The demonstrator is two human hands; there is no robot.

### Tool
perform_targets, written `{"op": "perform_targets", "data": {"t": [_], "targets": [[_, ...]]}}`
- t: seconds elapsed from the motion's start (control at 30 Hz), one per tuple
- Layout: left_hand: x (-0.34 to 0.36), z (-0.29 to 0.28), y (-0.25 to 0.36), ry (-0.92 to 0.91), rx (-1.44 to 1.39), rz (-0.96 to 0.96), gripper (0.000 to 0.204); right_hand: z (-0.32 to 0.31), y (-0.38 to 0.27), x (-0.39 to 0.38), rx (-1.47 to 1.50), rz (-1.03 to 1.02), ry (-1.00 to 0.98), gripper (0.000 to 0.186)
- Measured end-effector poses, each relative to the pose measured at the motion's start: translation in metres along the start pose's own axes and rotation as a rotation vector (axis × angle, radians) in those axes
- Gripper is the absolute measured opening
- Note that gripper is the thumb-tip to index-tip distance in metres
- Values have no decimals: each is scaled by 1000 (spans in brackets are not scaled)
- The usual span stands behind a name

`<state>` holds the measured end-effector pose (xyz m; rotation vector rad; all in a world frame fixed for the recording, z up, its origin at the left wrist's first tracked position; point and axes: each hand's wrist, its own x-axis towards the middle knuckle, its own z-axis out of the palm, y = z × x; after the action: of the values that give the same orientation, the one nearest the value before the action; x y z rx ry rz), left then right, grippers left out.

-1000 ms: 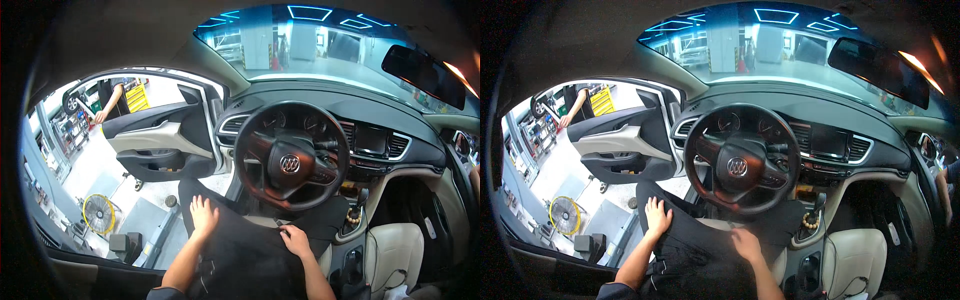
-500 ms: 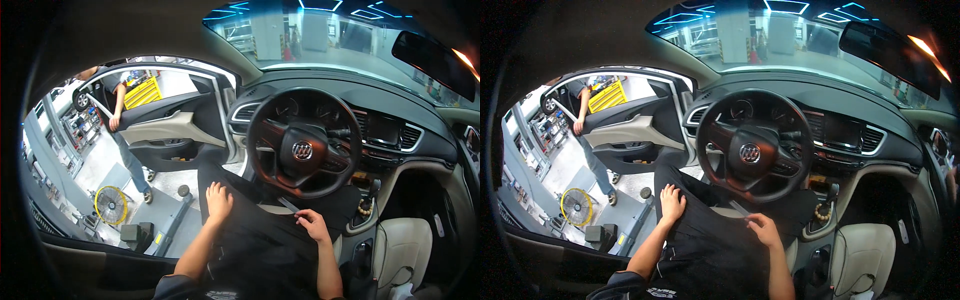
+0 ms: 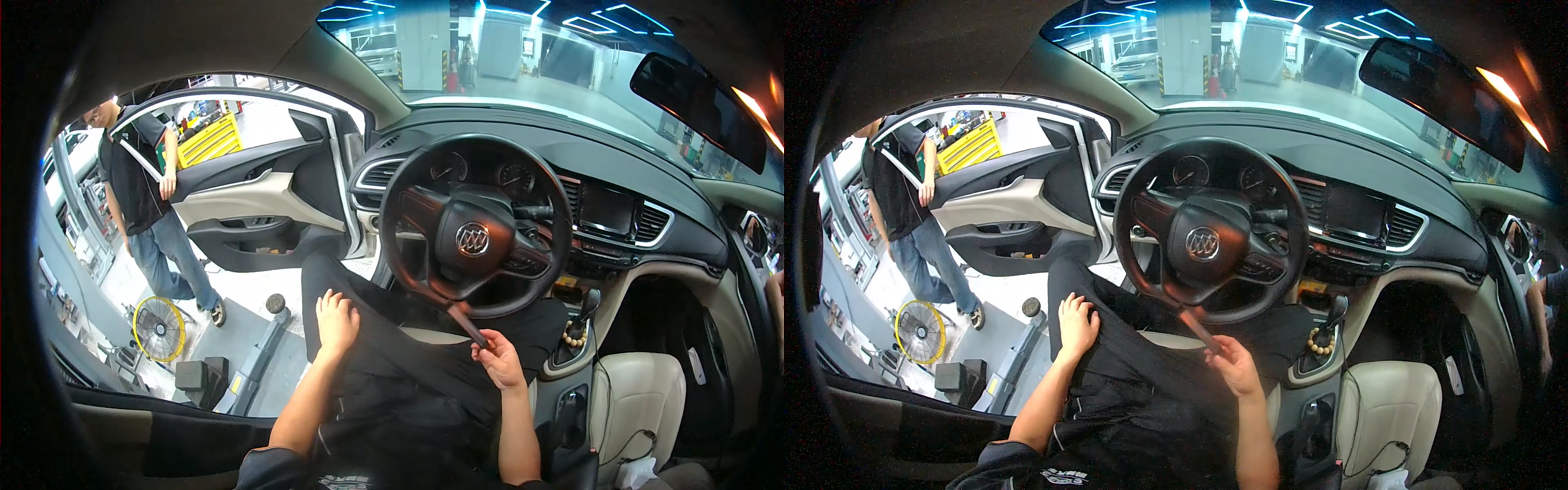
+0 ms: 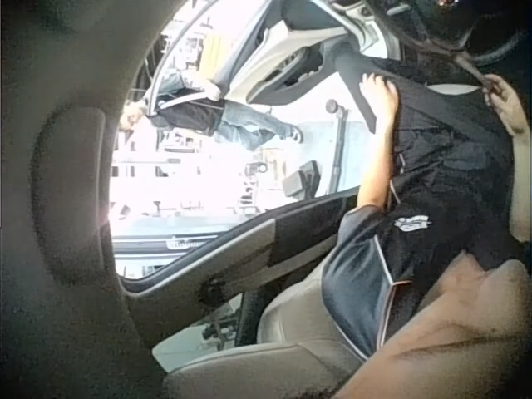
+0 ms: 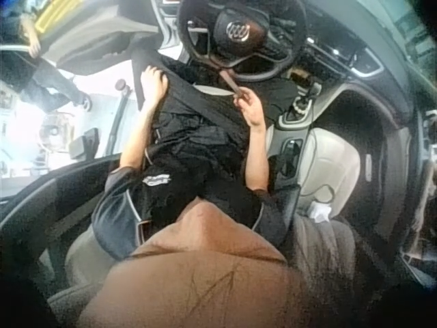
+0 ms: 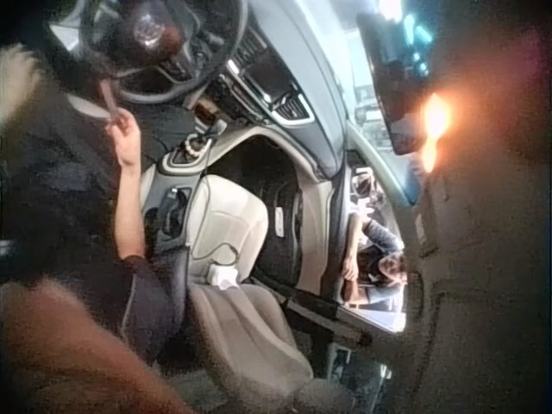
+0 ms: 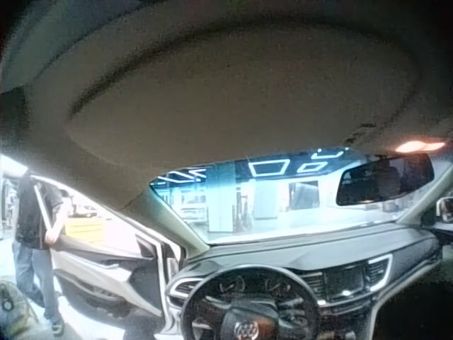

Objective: Repairing and inspecting parts of the steering column and air vents inside a vehicle.

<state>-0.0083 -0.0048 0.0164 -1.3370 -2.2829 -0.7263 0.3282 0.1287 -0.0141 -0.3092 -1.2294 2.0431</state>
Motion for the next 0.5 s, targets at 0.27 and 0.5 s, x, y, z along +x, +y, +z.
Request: {"op": "perform_targets", "data": {"t": [0.27, 0.5], "targets": [[-4, -6, -13, -16, 34, -65, 22, 14, 13, 12, -327, 66, 84, 29], [-7, -6, -17, -30, 47, -99, 22, 21, 7, 11, -270, 9, 94, 16]]}}
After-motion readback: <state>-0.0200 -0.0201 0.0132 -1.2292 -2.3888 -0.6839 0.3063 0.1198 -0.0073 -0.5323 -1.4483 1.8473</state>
